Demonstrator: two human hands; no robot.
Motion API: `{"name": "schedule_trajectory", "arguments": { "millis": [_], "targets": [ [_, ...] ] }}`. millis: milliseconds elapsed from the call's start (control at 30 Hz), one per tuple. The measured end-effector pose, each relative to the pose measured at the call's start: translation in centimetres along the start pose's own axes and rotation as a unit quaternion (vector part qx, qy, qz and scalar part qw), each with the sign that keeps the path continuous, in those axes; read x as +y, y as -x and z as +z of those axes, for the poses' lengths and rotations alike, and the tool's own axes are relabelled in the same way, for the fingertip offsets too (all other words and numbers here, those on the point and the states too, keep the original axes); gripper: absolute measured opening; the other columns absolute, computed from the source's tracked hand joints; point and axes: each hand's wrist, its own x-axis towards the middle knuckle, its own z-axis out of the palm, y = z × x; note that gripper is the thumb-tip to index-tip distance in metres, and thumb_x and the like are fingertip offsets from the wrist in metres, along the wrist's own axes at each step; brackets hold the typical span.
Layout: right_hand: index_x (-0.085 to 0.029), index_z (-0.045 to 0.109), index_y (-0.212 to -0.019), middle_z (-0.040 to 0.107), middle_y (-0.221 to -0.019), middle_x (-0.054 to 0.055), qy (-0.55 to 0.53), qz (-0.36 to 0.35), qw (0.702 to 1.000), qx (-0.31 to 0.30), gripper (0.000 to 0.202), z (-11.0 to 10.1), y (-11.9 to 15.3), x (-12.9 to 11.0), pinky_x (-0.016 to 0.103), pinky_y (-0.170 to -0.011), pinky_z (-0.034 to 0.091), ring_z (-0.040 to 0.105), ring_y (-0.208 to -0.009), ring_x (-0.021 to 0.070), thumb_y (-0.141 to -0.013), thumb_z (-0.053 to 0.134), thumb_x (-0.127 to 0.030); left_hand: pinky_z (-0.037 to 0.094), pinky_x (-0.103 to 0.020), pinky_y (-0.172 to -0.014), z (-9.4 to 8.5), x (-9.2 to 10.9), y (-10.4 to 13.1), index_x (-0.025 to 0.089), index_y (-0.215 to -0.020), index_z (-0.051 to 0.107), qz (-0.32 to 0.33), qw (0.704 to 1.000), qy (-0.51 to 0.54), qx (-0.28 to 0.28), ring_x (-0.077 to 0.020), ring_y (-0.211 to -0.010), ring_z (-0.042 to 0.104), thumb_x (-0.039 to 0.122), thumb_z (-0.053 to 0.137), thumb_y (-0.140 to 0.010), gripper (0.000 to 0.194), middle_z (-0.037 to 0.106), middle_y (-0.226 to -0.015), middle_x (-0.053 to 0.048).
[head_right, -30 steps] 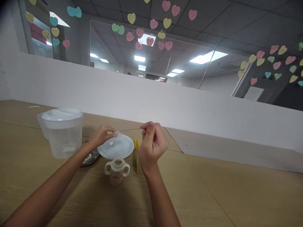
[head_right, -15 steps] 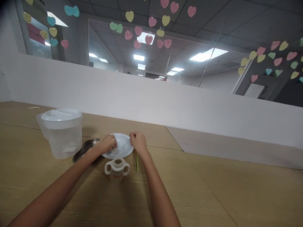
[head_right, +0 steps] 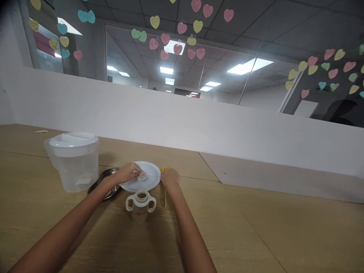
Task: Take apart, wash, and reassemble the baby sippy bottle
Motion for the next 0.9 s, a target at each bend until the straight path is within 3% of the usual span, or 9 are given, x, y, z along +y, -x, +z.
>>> {"name": "schedule_trajectory", "arguments": {
  "millis": [67,167,233,300,367,500,667,900],
  "targets": [
    [-0.010,0.066,-0.099,0.065,-0.102,0.019,-0.018,-0.023,0.999,0.024,0.039,-1.1,0.7,-0.7,0.029,-0.076,0.042,0.061,-0.097,0.0237,-0.089,0.039,-0.036,0.043,-0.024,-0.079,-1.2,0.9,0.1,0.020,-0.091,0.072,0.006,1.000,0.009,0.020,-0.0180,-0.087,0.063,0.022,0.050,-0.079,0.025,0.071,-0.096,-0.005],
    [-0.019,0.062,-0.108,0.067,-0.098,0.008,-0.078,-0.102,0.990,0.051,0.045,-3.3,2.6,-2.1,0.023,-0.076,0.041,0.061,-0.092,0.0167,-0.091,0.031,-0.047,0.043,-0.024,-0.080,-3.3,3.2,0.7,0.020,-0.092,0.071,0.036,0.995,0.065,0.060,-0.0174,-0.088,0.062,0.027,0.050,-0.081,0.025,0.071,-0.096,-0.003],
    [-0.017,0.057,-0.115,0.068,-0.090,0.007,-0.171,-0.172,0.966,0.089,0.047,-4.7,4.3,-3.0,0.025,-0.072,0.041,0.062,-0.085,0.0180,-0.087,0.039,-0.050,0.043,-0.024,-0.079,-4.7,5.1,1.3,0.018,-0.088,0.071,0.068,0.987,0.117,0.086,-0.0169,-0.087,0.061,0.028,0.050,-0.081,0.024,0.071,-0.092,-0.002],
    [-0.017,0.058,-0.111,0.067,-0.091,0.007,-0.191,-0.193,0.953,0.133,0.045,-5.9,6.1,-3.7,0.026,-0.069,0.040,0.060,-0.083,0.0194,-0.081,0.051,-0.049,0.044,-0.024,-0.077,-5.8,6.9,2.0,0.017,-0.083,0.071,0.085,0.983,0.139,0.089,-0.0165,-0.085,0.061,0.025,0.051,-0.079,0.022,0.070,-0.087,-0.001],
    [-0.018,0.061,-0.103,0.066,-0.091,0.007,-0.188,-0.208,0.948,0.153,0.033,-6.8,7.6,-4.1,0.025,-0.066,0.039,0.059,-0.080,0.0186,-0.079,0.055,-0.038,0.044,-0.023,-0.075,-6.5,8.2,2.6,0.017,-0.081,0.071,0.093,0.982,0.146,0.078,-0.0160,-0.083,0.060,0.021,0.051,-0.078,0.021,0.070,-0.084,0.000],
    [-0.018,0.063,-0.088,0.066,-0.082,0.004,-0.163,-0.221,0.949,0.153,0.017,-8.2,9.6,-4.1,0.023,-0.059,0.035,0.057,-0.071,0.0154,-0.077,0.053,-0.024,0.044,-0.022,-0.072,-6.9,9.3,3.2,0.018,-0.087,0.071,0.106,0.976,0.182,0.060,-0.0144,-0.080,0.059,0.023,0.053,-0.078,0.020,0.069,-0.084,0.000],
    [-0.018,0.065,-0.078,0.064,-0.068,0.001,-0.152,-0.225,0.956,0.111,0.014,-9.3,10.2,-3.6,0.022,-0.051,0.027,0.051,-0.057,0.0118,-0.077,0.052,-0.022,0.044,-0.022,-0.069,-6.5,9.4,3.1,0.017,-0.084,0.071,0.101,0.975,0.195,0.025,-0.0148,-0.078,0.059,0.028,0.055,-0.079,0.020,0.069,-0.082,0.000],
    [-0.019,0.065,-0.074,0.064,-0.065,0.001,-0.149,-0.231,0.956,0.100,0.015,-9.2,9.9,-3.2,0.022,-0.049,0.024,0.051,-0.056,0.0111,-0.078,0.051,-0.021,0.045,-0.023,-0.073,-6.1,9.3,2.9,0.016,-0.084,0.071,0.091,0.973,0.214,0.004,-0.0157,-0.080,0.059,0.023,0.053,-0.078,0.020,0.069,-0.082,-0.001]
  ]
}}
